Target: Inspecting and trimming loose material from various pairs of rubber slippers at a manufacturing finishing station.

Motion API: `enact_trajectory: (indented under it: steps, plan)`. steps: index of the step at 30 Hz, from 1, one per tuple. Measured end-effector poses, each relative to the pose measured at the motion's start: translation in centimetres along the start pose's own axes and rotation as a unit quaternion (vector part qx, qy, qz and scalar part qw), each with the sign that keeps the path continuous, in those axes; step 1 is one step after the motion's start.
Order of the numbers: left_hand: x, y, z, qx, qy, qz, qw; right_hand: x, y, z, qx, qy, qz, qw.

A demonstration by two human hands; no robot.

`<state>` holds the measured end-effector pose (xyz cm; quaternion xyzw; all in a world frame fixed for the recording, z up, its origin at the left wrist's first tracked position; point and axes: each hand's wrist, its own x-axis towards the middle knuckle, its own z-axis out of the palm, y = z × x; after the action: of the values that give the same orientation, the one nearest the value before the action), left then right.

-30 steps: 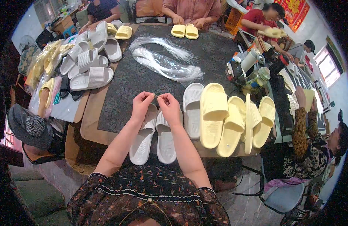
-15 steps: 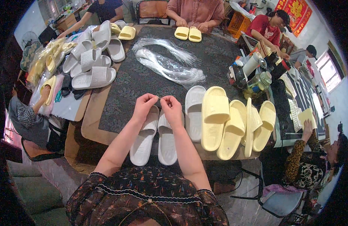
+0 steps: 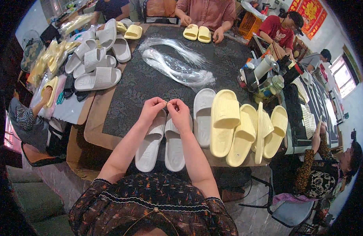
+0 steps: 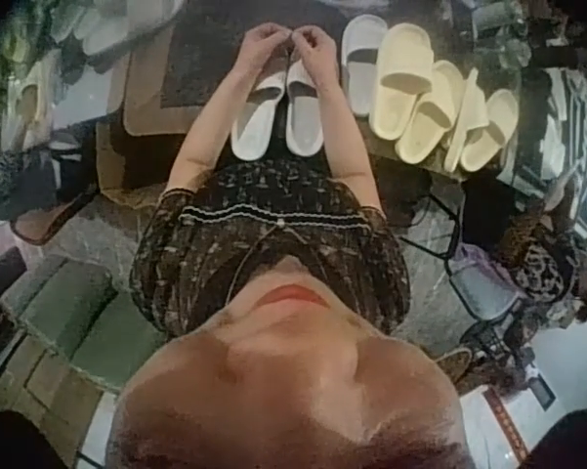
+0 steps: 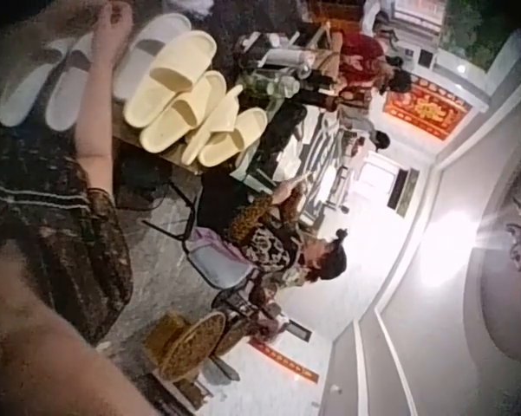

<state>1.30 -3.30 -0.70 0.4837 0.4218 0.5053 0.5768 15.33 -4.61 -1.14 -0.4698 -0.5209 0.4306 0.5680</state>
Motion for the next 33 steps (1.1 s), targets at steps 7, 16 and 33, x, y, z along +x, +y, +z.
enact_trajectory:
  steps: [7, 16, 33]
  plan:
    - [0.4, -1.0, -0.1, 0.014, 0.005, 0.002, 1.000, 0.0, 0.0, 0.1, -0.008, 0.004, -0.001, 1.000]
    - [0.2, -1.2, -0.1, 0.070, 0.068, 0.054, 0.994, -0.2, -0.5, 0.3, -0.011, 0.005, 0.011, 1.000]
    - [-0.3, 0.7, 0.6, 0.046, 0.098, 0.050, 0.993, -0.1, -0.4, 0.1, -0.011, 0.016, -0.012, 1.000]
